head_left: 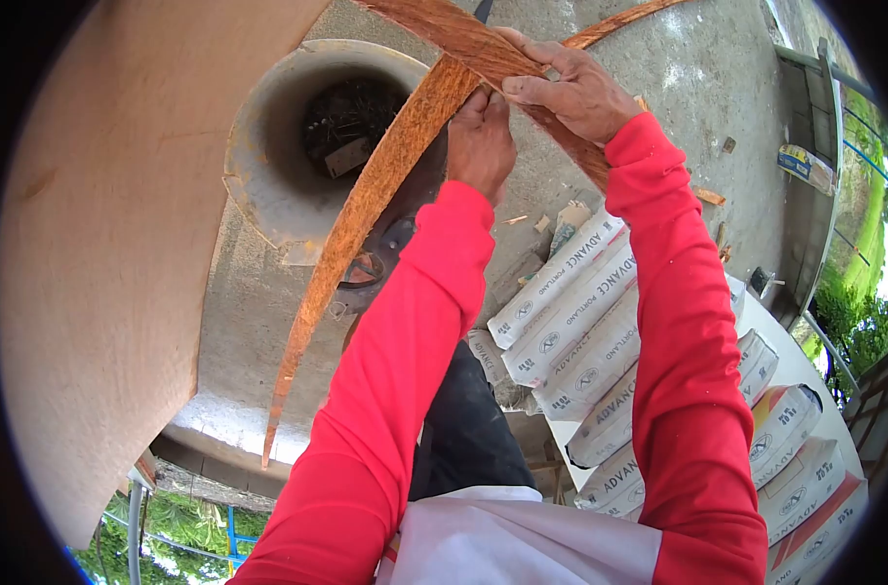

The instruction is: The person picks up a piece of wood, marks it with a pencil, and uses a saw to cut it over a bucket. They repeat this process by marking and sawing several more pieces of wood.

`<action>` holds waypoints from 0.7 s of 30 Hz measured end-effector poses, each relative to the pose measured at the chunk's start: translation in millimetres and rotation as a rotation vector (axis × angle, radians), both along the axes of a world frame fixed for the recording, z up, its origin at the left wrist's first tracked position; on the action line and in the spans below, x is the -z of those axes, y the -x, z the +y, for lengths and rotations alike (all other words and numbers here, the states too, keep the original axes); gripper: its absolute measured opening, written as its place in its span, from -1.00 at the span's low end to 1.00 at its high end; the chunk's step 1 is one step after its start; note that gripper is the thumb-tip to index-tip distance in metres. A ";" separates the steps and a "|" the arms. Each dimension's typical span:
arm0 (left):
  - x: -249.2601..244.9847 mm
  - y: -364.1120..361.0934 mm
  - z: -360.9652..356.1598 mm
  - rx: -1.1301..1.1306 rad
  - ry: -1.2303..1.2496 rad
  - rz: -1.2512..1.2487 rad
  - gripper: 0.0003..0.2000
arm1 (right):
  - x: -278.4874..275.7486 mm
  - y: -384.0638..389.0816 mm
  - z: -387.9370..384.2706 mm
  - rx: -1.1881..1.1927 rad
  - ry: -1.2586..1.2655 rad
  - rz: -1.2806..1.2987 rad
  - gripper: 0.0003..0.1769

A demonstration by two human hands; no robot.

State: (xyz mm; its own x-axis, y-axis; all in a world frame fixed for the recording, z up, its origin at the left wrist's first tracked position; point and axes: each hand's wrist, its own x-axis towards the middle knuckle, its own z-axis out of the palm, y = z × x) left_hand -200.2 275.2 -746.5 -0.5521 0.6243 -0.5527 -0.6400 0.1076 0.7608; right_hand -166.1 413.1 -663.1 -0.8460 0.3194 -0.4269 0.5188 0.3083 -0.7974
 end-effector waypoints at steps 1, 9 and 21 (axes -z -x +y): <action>-1.1 2.1 2.0 -0.023 -0.030 -0.061 -0.73 | -0.1 -0.3 1.0 0.001 0.022 0.001 -0.33; 28.5 -24.4 -58.4 -0.191 -0.133 -0.347 -0.73 | 6.3 -0.9 4.7 -0.039 -0.077 0.026 -0.29; -12.2 -16.0 -106.8 -0.168 -0.260 -0.433 -0.82 | 16.0 -1.7 7.7 -0.021 -0.041 0.059 -0.29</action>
